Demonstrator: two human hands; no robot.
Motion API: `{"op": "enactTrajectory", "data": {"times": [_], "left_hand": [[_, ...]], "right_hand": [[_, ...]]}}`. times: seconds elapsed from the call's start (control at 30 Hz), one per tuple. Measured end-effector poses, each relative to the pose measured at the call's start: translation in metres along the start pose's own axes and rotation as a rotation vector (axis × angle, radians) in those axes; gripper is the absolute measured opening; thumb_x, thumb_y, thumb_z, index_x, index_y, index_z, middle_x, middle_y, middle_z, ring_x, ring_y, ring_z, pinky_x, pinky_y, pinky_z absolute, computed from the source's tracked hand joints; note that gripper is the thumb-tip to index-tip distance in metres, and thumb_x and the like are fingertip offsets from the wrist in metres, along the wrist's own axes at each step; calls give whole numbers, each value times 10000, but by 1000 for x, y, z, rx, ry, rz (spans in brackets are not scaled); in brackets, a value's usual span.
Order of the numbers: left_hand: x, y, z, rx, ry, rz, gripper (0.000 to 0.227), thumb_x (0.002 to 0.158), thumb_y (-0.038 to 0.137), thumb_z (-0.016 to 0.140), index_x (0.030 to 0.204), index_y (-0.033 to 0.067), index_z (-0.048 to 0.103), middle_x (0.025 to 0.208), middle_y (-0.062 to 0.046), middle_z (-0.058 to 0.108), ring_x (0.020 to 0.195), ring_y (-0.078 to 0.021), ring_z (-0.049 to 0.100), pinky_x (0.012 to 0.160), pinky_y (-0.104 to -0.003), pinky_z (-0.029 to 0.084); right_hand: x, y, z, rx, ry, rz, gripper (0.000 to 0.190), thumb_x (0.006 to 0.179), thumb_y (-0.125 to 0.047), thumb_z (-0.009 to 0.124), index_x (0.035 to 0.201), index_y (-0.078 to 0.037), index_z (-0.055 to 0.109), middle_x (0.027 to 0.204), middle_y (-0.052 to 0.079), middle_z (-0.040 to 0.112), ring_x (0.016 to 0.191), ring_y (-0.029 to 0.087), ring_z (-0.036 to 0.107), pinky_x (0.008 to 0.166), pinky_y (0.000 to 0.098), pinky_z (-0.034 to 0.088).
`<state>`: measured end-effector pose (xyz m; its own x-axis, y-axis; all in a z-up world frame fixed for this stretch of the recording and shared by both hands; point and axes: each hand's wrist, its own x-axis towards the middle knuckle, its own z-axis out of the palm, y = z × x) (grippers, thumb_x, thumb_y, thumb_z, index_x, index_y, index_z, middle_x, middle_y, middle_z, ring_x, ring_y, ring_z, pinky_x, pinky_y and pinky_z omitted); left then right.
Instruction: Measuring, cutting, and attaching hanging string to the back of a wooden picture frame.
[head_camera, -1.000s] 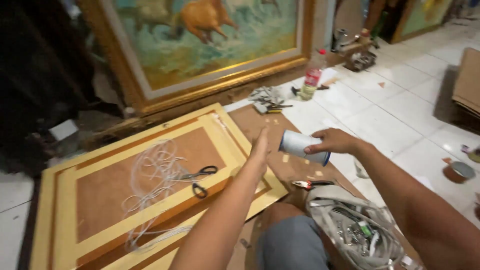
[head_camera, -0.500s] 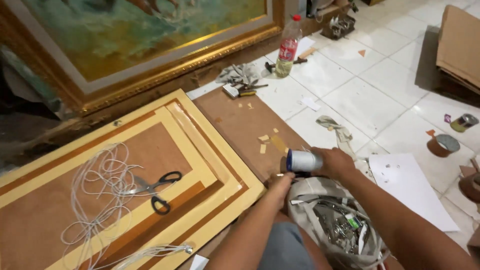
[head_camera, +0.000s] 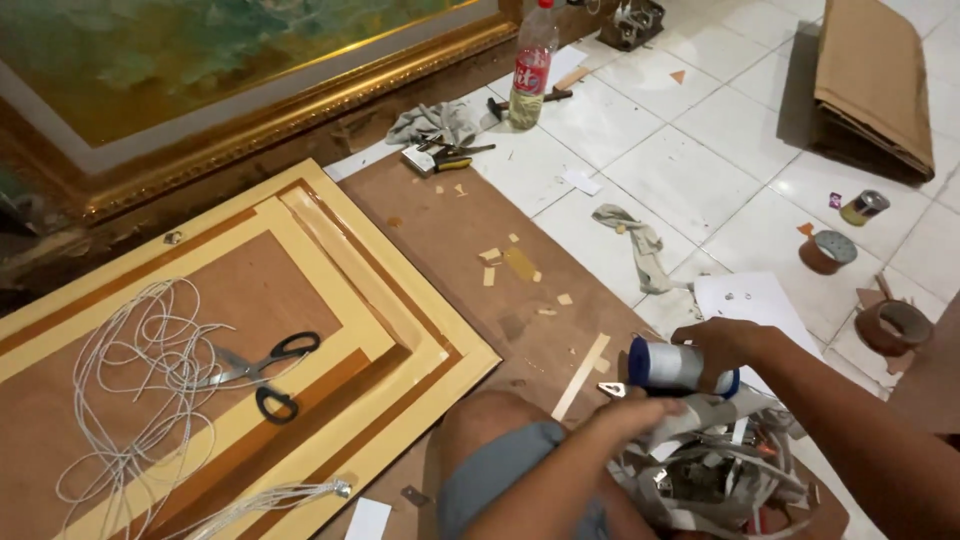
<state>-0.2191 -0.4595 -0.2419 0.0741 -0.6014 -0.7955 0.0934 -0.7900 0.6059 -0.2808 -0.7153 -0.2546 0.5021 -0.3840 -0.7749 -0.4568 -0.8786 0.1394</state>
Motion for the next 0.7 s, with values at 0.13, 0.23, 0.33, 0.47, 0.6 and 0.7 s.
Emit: {"op": "enactTrajectory", "data": {"times": [0.13, 0.23, 0.33, 0.47, 0.6, 0.7], "left_hand": [[38, -38, -35, -640, 212, 420, 633, 948, 349, 811, 1431, -37, 675, 1141, -158, 680, 985, -259, 689, 835, -365, 573], [43, -59, -104, -589, 401, 411, 870, 906, 481, 882, 1518, -92, 649, 1574, -369, 578, 1478, -504, 583, 1101, -573, 577], [-15, -93, -186, -855, 483, 477, 1028, 832, 487, 833, 1682, 2, 518, 1530, -173, 497, 1498, -328, 540, 1197, -452, 521], [-147, -168, -298, -948, 749, 553, 972, 981, 447, 810, 1722, -18, 385, 1722, -324, 353, 1580, -459, 485, 1277, -509, 462], [-311, -252, -326, -1062, 1085, 639, 984, 990, 416, 785, 1745, -16, 326, 1732, -327, 376, 1608, -525, 432, 1275, -612, 414], [-382, -349, -336, -971, 1300, 531, 923, 1051, 431, 699, 1770, 40, 273, 1809, -260, 321, 1649, -544, 337, 1322, -655, 352]], "right_hand": [[13, -11, -11, -79, 177, -44, 1080, 494, -468, 1180, 1482, -367, 756, 1389, 14, 850, 1397, 326, 736, 1147, 498, 613], [10, -60, -57, -309, 208, -6, 999, 493, -459, 1170, 1415, -356, 800, 1363, 0, 840, 1342, 271, 763, 1041, 510, 645], [32, -133, -107, -528, 332, -109, 696, 587, -384, 1114, 1229, -274, 869, 1147, 30, 875, 1143, 269, 823, 906, 482, 660], [35, -270, -180, -364, 497, -256, 667, 828, -659, 932, 1418, -374, 804, 1380, 15, 835, 1331, 289, 765, 1021, 581, 619], [-65, -410, -225, -112, 514, -516, 659, 983, -648, 692, 1528, -278, 717, 1506, 35, 792, 1501, 346, 655, 1198, 584, 551], [-56, -486, -230, 72, 528, -619, 739, 988, -702, 663, 1557, -232, 697, 1524, 74, 778, 1499, 375, 647, 1233, 574, 527]]}}
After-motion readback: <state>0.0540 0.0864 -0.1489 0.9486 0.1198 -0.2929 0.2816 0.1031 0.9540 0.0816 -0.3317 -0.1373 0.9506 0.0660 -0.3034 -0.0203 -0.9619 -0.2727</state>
